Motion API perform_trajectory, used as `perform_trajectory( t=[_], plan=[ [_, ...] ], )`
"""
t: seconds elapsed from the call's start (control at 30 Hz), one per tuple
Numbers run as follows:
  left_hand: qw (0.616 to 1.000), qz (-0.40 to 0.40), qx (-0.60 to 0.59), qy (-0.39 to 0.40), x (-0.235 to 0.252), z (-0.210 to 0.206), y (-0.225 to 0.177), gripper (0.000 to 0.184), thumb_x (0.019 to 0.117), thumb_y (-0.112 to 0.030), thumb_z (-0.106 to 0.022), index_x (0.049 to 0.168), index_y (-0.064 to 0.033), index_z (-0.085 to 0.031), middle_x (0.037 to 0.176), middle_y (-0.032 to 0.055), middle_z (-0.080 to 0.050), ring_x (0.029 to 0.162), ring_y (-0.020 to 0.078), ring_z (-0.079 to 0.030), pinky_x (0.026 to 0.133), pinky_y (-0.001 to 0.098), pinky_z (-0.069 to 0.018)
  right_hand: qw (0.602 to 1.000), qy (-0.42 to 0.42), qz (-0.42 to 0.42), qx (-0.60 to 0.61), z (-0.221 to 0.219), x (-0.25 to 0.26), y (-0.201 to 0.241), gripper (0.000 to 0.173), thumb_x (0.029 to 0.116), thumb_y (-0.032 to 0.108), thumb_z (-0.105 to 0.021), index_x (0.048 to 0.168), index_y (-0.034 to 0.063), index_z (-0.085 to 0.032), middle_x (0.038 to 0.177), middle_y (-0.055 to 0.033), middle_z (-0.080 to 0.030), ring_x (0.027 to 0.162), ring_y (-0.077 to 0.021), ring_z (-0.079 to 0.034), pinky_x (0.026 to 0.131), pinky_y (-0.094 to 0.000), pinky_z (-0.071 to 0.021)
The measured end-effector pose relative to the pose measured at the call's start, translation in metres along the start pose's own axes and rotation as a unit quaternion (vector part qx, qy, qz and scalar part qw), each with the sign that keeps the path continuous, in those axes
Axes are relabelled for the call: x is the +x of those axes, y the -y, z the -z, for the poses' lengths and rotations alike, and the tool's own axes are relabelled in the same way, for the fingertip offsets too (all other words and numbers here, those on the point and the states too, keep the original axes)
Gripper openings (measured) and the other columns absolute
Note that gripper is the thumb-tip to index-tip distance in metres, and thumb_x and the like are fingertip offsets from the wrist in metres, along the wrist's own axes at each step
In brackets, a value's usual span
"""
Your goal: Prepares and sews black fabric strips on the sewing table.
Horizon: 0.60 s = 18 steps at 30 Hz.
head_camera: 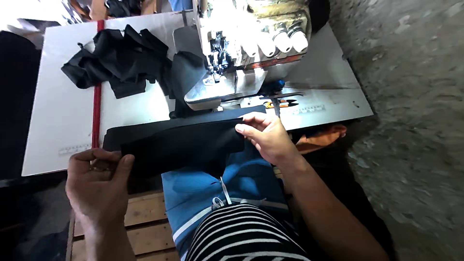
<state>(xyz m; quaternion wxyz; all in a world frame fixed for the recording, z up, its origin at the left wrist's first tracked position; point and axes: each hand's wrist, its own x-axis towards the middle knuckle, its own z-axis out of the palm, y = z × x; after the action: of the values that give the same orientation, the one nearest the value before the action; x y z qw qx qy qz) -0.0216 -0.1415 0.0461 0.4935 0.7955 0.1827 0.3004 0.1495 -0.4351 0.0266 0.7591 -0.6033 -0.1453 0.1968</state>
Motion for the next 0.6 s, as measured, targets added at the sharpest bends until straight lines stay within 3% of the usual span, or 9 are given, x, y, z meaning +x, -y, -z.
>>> perform_trajectory(
  t=[0.07, 0.13, 0.23, 0.43, 0.6],
  plan=[
    [1.000, -0.008, 0.004, -0.006, 0.000, 0.000, 0.003, 0.039, 0.0884, -0.007, -0.075, 0.115, -0.0177, -0.049, 0.097, -0.0136, -0.063, 0.085, -0.0017, -0.065, 0.077, 0.0188, -0.0582, 0.998, 0.007, -0.031, 0.061, -0.008, -0.001, -0.002, 0.009, 0.0970, 0.006, -0.067, 0.105, 0.0087, -0.069, 0.093, -0.0030, -0.069, 0.080, -0.0076, -0.065, 0.074, -0.0248, -0.0576],
    [1.000, -0.005, 0.020, -0.017, -0.001, 0.001, 0.005, 0.038, 0.0883, -0.006, -0.075, 0.116, -0.0155, -0.050, 0.096, -0.0117, -0.063, 0.084, -0.0011, -0.065, 0.076, 0.0192, -0.0584, 0.997, -0.026, -0.042, 0.056, -0.017, 0.000, -0.006, 0.008, 0.0990, 0.008, -0.066, 0.107, 0.0074, -0.068, 0.089, -0.0041, -0.067, 0.073, -0.0078, -0.062, 0.068, -0.0239, -0.0554],
    [0.998, 0.006, 0.047, -0.037, -0.002, 0.002, 0.004, 0.037, 0.0884, -0.006, -0.075, 0.115, -0.0127, -0.050, 0.094, -0.0096, -0.064, 0.083, -0.0001, -0.065, 0.075, 0.0200, -0.0587, 0.996, -0.086, 0.001, 0.001, -0.023, 0.002, -0.011, 0.013, 0.0923, 0.005, -0.075, 0.105, 0.0028, -0.073, 0.084, -0.0065, -0.072, 0.067, -0.0090, -0.066, 0.063, -0.0248, -0.0588],
    [0.997, 0.012, 0.076, -0.033, -0.004, 0.000, 0.008, 0.033, 0.0925, -0.007, -0.071, 0.118, -0.0089, -0.051, 0.095, -0.0093, -0.063, 0.081, -0.0031, -0.064, 0.072, 0.0173, -0.0571, 0.990, -0.122, 0.066, -0.037, -0.029, 0.004, -0.005, 0.012, 0.0843, 0.007, -0.084, 0.091, 0.0046, -0.075, 0.075, -0.0038, -0.070, 0.055, -0.0063, -0.058, 0.050, -0.0200, -0.0496],
    [0.997, 0.017, 0.050, -0.052, -0.003, 0.001, 0.007, 0.035, 0.0913, -0.005, -0.072, 0.119, -0.0102, -0.050, 0.097, -0.0081, -0.065, 0.084, 0.0007, -0.066, 0.075, 0.0216, -0.0592, 0.990, -0.106, 0.072, -0.051, -0.027, 0.005, -0.002, 0.008, 0.0894, 0.007, -0.080, 0.095, 0.0031, -0.075, 0.080, -0.0054, -0.072, 0.063, -0.0091, -0.065, 0.058, -0.0227, -0.0564]
  ],
)
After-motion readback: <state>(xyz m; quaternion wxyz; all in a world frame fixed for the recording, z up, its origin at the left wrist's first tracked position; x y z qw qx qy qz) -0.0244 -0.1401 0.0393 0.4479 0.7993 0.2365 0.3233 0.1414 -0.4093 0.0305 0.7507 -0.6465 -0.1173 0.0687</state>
